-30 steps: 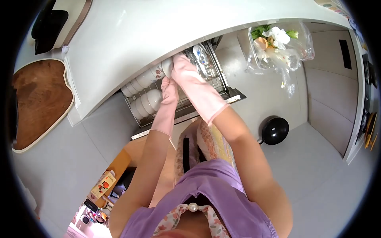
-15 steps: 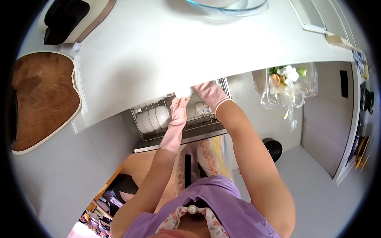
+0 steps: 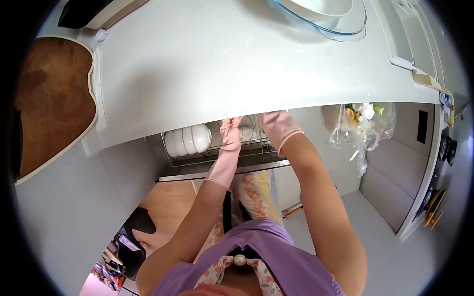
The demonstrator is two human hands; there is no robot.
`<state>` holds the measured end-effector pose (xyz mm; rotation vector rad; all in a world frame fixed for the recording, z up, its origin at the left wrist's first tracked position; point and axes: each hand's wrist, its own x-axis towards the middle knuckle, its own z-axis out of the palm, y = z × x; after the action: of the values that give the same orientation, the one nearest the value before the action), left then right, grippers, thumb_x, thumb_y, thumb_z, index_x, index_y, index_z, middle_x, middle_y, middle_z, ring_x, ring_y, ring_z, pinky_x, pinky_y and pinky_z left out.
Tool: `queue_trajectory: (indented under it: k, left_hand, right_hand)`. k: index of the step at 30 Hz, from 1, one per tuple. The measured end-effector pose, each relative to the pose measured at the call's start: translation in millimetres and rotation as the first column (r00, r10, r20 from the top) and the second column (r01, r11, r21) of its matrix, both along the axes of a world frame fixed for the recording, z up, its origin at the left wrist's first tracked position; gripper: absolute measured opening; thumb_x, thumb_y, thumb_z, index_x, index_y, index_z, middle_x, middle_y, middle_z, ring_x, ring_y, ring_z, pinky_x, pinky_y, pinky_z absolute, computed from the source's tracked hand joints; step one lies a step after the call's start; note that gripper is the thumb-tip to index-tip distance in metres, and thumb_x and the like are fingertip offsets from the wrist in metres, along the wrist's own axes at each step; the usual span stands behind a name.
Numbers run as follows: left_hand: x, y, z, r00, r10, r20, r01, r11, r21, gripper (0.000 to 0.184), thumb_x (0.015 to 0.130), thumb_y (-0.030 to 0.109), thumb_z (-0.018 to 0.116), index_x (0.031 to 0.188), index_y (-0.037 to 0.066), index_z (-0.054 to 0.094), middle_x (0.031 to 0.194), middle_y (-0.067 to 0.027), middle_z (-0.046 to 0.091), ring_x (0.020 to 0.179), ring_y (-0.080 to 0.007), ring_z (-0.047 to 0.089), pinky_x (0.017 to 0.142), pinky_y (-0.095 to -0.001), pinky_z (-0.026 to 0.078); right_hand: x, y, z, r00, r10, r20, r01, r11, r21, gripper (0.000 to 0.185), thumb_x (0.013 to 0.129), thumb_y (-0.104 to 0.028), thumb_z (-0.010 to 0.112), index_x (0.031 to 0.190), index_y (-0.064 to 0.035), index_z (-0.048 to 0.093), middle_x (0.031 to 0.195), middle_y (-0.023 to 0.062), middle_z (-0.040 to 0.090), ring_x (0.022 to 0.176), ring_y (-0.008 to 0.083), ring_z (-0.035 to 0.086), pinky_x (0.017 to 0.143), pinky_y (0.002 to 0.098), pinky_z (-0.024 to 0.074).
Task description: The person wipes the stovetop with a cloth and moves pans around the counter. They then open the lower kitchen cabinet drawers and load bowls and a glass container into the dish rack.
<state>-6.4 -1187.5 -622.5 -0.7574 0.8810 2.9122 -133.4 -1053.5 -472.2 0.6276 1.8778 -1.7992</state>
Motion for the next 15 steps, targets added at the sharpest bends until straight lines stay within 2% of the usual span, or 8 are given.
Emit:
queue_trajectory:
  k: [2, 4, 6, 7, 8, 10, 14, 15]
  left_hand:
    - [-6.7, 3.0, 20.2, 0.999, 0.040, -0.027, -0.034, 0.982, 0.188, 0.039, 0.080, 0.002, 0.045, 0.117, -0.001, 0.053, 0.111, -0.0066, 0.056, 0.089, -0.0143, 0.048, 0.079, -0.0287, 0.040]
    - [-8.7, -1.3, 11.9, 0.998, -0.028, -0.063, 0.031, 0.998, 0.050, 0.029, 0.087, 0.004, 0.046, 0.115, 0.001, 0.054, 0.110, -0.0054, 0.056, 0.088, -0.0125, 0.048, 0.077, -0.0265, 0.040]
    - [-11.1, -5.5, 0.3, 0.967, -0.088, -0.238, 0.059, 0.990, -0.129, 0.027, 0.092, 0.007, 0.045, 0.117, 0.000, 0.053, 0.111, -0.0072, 0.056, 0.089, -0.0130, 0.050, 0.077, -0.0262, 0.041]
    - [-14.9, 3.4, 17.1, 0.996, -0.028, -0.086, 0.011, 0.981, -0.196, 0.030, 0.089, 0.007, 0.042, 0.116, -0.003, 0.052, 0.110, -0.0100, 0.056, 0.086, -0.0154, 0.050, 0.076, -0.0278, 0.041]
    - [-20.5, 7.6, 33.3, 0.997, 0.040, 0.059, -0.023, 0.964, -0.266, 0.033, 0.087, 0.008, 0.039, 0.114, -0.005, 0.051, 0.109, -0.0127, 0.056, 0.084, -0.0177, 0.049, 0.076, -0.0295, 0.041]
    - [-18.4, -5.1, 3.3, 0.999, -0.039, 0.007, 0.039, 0.997, -0.070, 0.024, 0.092, 0.011, 0.044, 0.110, -0.001, 0.055, 0.111, -0.0111, 0.057, 0.097, -0.0211, 0.053, 0.087, -0.0333, 0.044]
    - [-16.8, 5.4, 20.7, 0.989, 0.005, 0.146, 0.001, 0.999, -0.035, 0.019, 0.094, 0.011, 0.047, 0.107, 0.002, 0.058, 0.109, -0.0082, 0.058, 0.099, -0.0200, 0.054, 0.089, -0.0323, 0.044]
    - [-7.9, 4.1, -2.7, 0.992, -0.025, 0.121, 0.024, 1.000, 0.003, 0.019, 0.094, 0.008, 0.049, 0.109, 0.002, 0.058, 0.105, -0.0063, 0.059, 0.095, -0.0171, 0.055, 0.085, -0.0286, 0.045]
  right_hand:
    - [1.3, -13.0, -3.7, 0.982, -0.186, 0.013, 0.186, 0.973, -0.136, 0.030, 0.089, -0.013, 0.050, 0.114, 0.0029, 0.052, 0.104, 0.0155, 0.059, 0.092, 0.0242, 0.061, 0.072, 0.0296, 0.0559]
    - [15.5, -22.5, 1.3, 0.920, -0.383, 0.075, 0.385, 0.857, -0.342, 0.030, 0.088, -0.012, 0.051, 0.114, 0.0029, 0.052, 0.104, 0.0151, 0.059, 0.091, 0.0239, 0.060, 0.071, 0.0294, 0.0561]
    - [41.2, -28.4, 16.5, 0.837, -0.518, 0.177, 0.519, 0.649, -0.556, 0.030, 0.088, -0.012, 0.051, 0.113, 0.0030, 0.052, 0.103, 0.0146, 0.059, 0.091, 0.0236, 0.060, 0.070, 0.0292, 0.0564]
    - [55.4, -32.4, 19.5, 0.808, -0.551, 0.209, 0.546, 0.566, -0.618, 0.030, 0.088, -0.012, 0.051, 0.113, 0.0030, 0.052, 0.103, 0.0144, 0.059, 0.091, 0.0235, 0.060, 0.069, 0.0290, 0.0566]
    - [65.2, -36.4, 17.7, 0.809, -0.560, 0.179, 0.532, 0.567, -0.629, 0.030, 0.087, -0.012, 0.052, 0.113, 0.0030, 0.052, 0.103, 0.0142, 0.059, 0.091, 0.0233, 0.060, 0.069, 0.0289, 0.0567]
    - [65.2, -43.3, -40.8, 0.904, -0.413, -0.109, 0.329, 0.836, -0.439, 0.039, 0.090, -0.021, 0.055, 0.122, -0.0013, 0.046, 0.112, 0.0122, 0.056, 0.096, 0.0220, 0.058, 0.077, 0.0304, 0.0529]
    - [63.9, -69.7, -43.1, 0.875, -0.483, 0.003, 0.458, 0.828, -0.324, 0.048, 0.086, -0.023, 0.062, 0.126, -0.0028, 0.042, 0.109, 0.0116, 0.056, 0.091, 0.0211, 0.058, 0.075, 0.0300, 0.0522]
    - [64.6, -72.3, -41.7, 0.865, -0.502, 0.029, 0.486, 0.821, -0.299, 0.051, 0.085, -0.023, 0.064, 0.126, -0.0032, 0.041, 0.108, 0.0114, 0.057, 0.090, 0.0209, 0.057, 0.074, 0.0299, 0.0520]
